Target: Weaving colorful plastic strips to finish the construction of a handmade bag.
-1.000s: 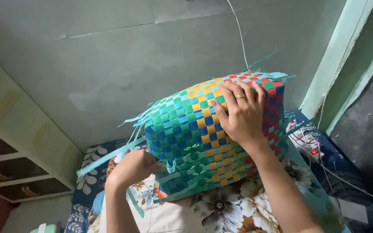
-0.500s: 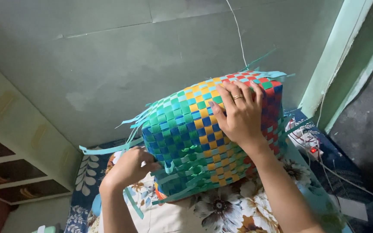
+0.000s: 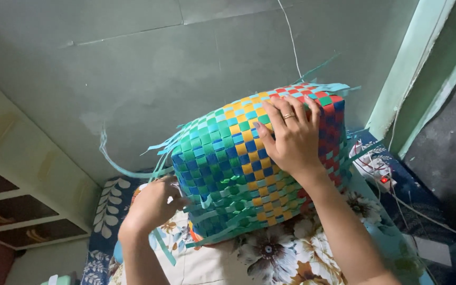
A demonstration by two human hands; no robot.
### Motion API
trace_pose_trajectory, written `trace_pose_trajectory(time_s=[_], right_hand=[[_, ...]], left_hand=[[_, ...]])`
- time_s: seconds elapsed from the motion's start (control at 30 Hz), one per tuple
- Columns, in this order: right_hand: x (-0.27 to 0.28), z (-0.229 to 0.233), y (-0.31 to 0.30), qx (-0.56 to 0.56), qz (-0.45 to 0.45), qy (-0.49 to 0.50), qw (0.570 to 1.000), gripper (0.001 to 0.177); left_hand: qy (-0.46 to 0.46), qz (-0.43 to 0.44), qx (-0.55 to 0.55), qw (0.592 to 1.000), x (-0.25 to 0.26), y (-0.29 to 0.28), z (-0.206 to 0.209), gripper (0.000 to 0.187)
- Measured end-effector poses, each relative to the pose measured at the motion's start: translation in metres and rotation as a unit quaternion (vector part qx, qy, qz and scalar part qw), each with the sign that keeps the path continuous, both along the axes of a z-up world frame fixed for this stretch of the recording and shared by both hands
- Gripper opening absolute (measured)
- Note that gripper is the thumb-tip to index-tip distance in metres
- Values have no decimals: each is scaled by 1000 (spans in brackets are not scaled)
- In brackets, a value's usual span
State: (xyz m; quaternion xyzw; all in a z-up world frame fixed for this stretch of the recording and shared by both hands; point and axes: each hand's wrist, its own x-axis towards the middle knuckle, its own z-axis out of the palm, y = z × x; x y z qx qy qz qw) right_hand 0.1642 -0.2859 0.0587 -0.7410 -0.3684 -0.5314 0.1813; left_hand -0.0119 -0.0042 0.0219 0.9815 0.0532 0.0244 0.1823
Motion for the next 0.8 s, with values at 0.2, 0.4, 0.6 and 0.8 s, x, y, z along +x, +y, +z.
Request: trace_pose_trajectory(time_s=[0.2, 0.4, 0.6, 0.8], right_hand=[[14, -12, 3, 11, -3, -10, 1000, 42], [15, -12, 3, 6, -5, -12, 1000, 40], [13, -12, 3, 4, -6, -4, 1000, 40], [16, -13, 3, 8, -2, -12, 1000, 40]], left_hand=[[-40, -17, -89, 995, -8, 14, 10, 23], [-31, -51, -159, 985, -12, 20, 18, 20], [-15, -45, -234, 971, -20, 26, 24, 21], [7, 70, -92, 993, -25, 16, 32, 26]])
